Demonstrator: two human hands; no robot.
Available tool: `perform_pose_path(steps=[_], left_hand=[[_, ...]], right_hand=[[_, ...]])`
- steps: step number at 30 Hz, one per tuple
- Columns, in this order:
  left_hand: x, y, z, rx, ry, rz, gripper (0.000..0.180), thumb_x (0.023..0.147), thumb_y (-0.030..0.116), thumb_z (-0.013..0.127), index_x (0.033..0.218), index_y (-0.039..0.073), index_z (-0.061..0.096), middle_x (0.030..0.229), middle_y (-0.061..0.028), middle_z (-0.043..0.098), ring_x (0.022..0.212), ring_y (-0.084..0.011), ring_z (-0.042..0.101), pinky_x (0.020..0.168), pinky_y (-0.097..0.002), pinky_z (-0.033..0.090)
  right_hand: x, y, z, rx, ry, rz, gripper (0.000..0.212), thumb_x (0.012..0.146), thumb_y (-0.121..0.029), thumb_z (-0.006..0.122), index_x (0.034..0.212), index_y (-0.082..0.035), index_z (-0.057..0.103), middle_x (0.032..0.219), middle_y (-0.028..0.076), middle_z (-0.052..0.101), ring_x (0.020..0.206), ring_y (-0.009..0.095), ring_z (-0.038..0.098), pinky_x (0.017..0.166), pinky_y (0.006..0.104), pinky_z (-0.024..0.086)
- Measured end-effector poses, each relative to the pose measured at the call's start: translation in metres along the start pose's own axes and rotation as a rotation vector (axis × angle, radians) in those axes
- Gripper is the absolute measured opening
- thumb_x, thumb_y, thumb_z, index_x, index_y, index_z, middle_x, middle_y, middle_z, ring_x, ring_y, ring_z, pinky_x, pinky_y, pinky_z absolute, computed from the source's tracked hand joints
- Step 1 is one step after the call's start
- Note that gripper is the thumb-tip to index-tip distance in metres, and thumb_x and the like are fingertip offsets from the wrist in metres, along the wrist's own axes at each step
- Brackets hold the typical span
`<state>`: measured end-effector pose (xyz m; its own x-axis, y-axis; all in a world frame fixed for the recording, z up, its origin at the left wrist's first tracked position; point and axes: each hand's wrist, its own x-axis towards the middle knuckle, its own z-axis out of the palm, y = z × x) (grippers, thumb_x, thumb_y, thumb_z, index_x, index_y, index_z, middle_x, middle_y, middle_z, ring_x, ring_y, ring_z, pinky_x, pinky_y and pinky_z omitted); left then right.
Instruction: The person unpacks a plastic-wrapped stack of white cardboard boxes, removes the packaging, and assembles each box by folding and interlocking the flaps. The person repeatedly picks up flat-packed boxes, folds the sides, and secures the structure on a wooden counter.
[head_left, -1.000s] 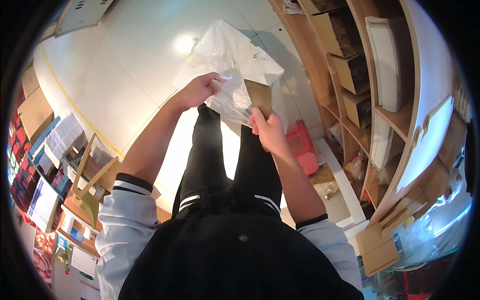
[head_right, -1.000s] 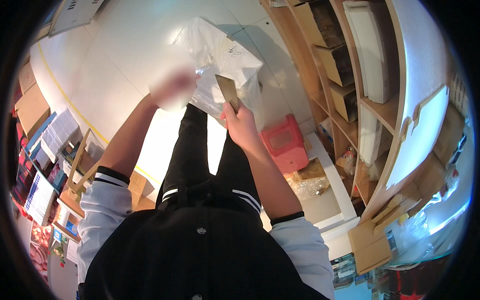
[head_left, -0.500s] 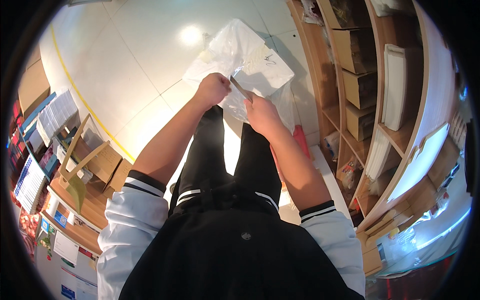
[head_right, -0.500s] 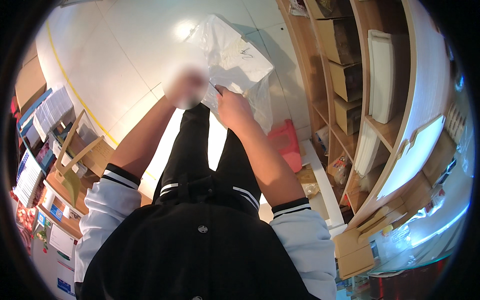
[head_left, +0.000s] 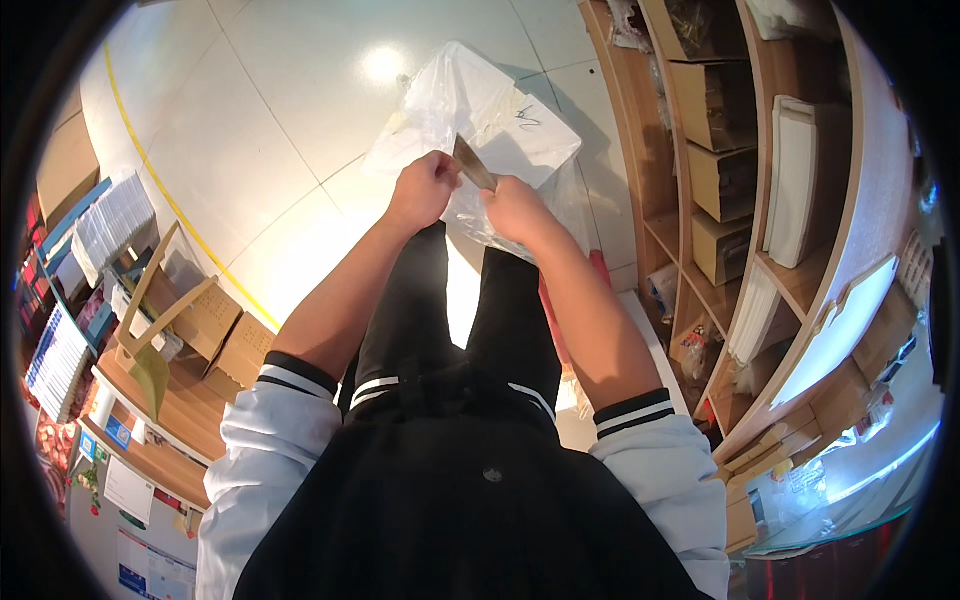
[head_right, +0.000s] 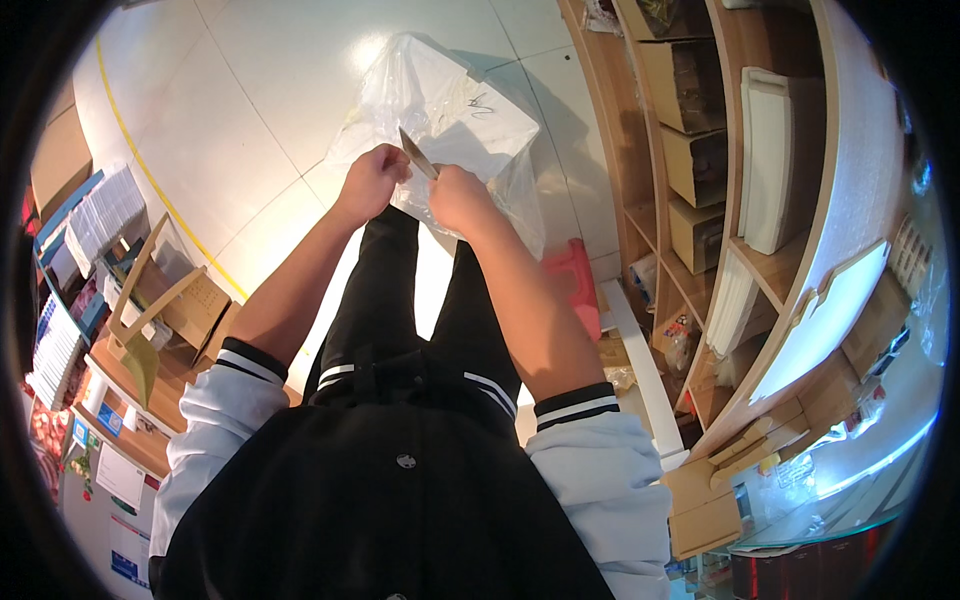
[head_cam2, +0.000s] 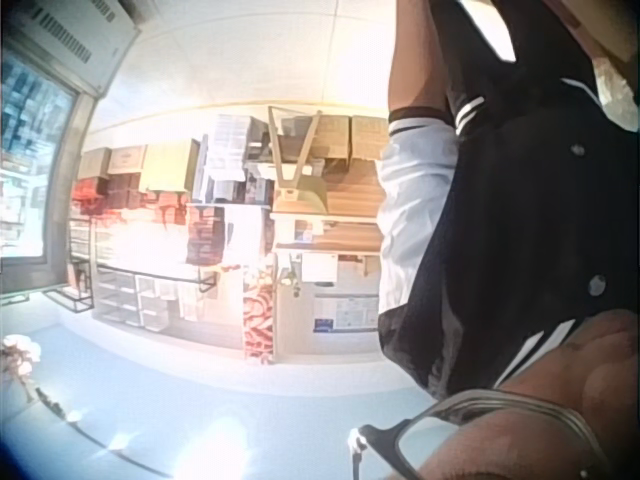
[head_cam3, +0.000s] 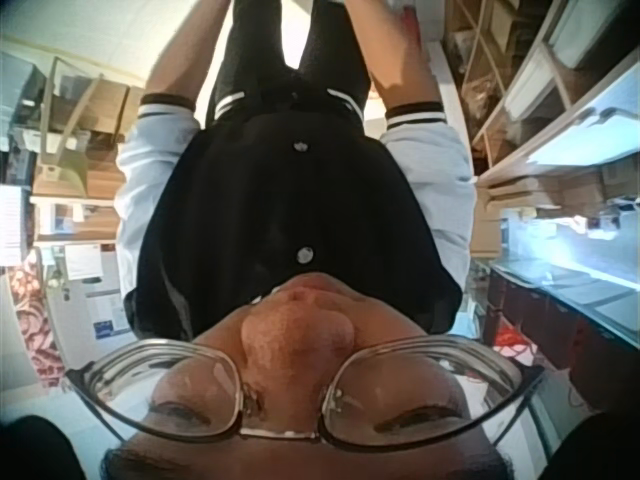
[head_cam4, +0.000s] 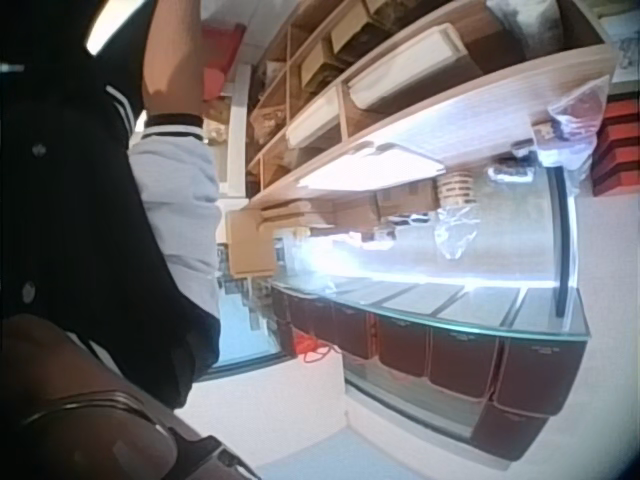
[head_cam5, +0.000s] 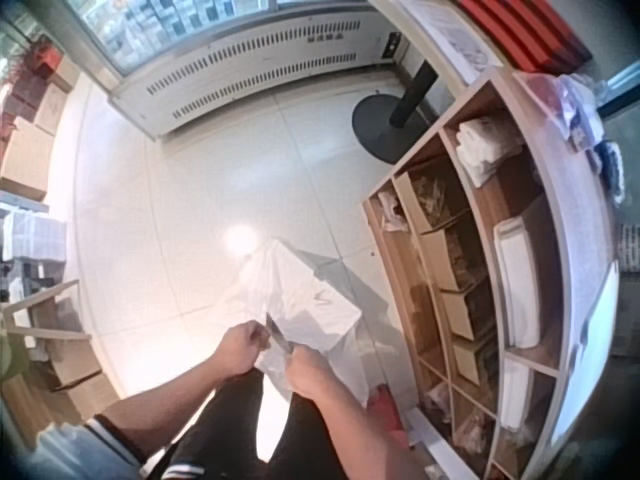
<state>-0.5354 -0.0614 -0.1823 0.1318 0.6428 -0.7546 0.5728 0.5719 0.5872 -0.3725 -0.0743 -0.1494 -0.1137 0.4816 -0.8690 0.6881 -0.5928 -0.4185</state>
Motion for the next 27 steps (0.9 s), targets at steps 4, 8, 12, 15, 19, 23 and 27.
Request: perform_pose_path(steps=[4,8,12,15,19,23,27], left_hand=[[-0.027,0.009,0.024,0.035,-0.008,0.197,0.006,0.085,-0.001,0.051,0.089,-0.001,0.057,0.082,-0.0102,0.063,0.079,-0.0165,0.061,0.074,-0.0299,0.047],[-0.042,-0.005,0.015,-0.336,0.033,0.043,0.013,0.085,0.006,0.055,0.097,0.002,0.056,0.082,-0.0063,0.061,0.076,-0.0159,0.057,0.071,-0.0289,0.045],[-0.053,-0.019,0.002,-0.292,0.023,-0.055,0.025,0.085,0.015,0.061,0.104,0.000,0.056,0.075,-0.0029,0.055,0.070,-0.0117,0.051,0.067,-0.0263,0.043],[-0.067,-0.026,-0.002,-0.115,-0.050,-0.069,0.024,0.085,0.019,0.063,0.101,0.002,0.059,0.067,-0.0042,0.054,0.063,-0.0134,0.051,0.061,-0.0281,0.043],[-0.098,-0.063,-0.009,0.104,0.032,-0.010,0.018,0.085,0.016,0.061,0.096,0.002,0.061,0.069,-0.0094,0.059,0.064,-0.0207,0.058,0.064,-0.0320,0.047],[-0.122,-0.169,-0.035,0.170,0.321,-0.116,0.024,0.081,0.008,0.063,0.102,0.000,0.058,0.094,-0.0174,0.058,0.085,-0.0273,0.059,0.075,-0.0361,0.048],[-0.125,-0.124,-0.060,0.429,0.478,0.213,0.038,0.074,-0.003,0.063,0.110,0.000,0.050,0.111,-0.0205,0.050,0.107,-0.0372,0.048,0.089,-0.0414,0.044]], right_hand=[[0.021,0.016,0.025,0.205,0.052,0.041,0.029,0.088,-0.021,0.055,0.104,0.002,0.062,0.091,0.023,0.065,0.085,0.035,0.064,0.075,0.0416,0.051],[0.022,0.031,0.012,0.742,0.058,0.137,0.028,0.091,-0.022,0.056,0.103,0.003,0.061,0.077,0.011,0.061,0.068,0.019,0.061,0.064,0.0303,0.049],[0.002,0.047,-0.001,1.149,0.241,-0.012,0.030,0.093,-0.023,0.055,0.109,0.002,0.060,0.088,0.013,0.066,0.074,0.021,0.065,0.068,0.0330,0.054],[0.003,0.050,-0.003,1.389,0.030,0.087,0.037,0.095,-0.025,0.055,0.119,0.003,0.053,0.120,0.015,0.054,0.114,0.031,0.052,0.091,0.0454,0.047],[0.012,0.064,0.010,1.622,0.213,0.065,0.043,0.096,-0.029,0.051,0.130,-0.004,0.045,0.134,0.013,0.044,0.133,0.035,0.033,0.104,0.0551,0.033],[-0.002,0.092,-0.019,1.824,0.290,-0.143,0.041,0.098,-0.033,0.045,0.131,-0.010,0.043,0.138,0.013,0.042,0.130,0.036,0.037,0.106,0.0538,0.031],[-0.060,0.111,-0.071,1.859,0.045,-0.449,0.035,0.099,-0.032,0.044,0.123,-0.008,0.049,0.090,0.012,0.059,0.081,0.024,0.058,0.085,0.0456,0.045]])
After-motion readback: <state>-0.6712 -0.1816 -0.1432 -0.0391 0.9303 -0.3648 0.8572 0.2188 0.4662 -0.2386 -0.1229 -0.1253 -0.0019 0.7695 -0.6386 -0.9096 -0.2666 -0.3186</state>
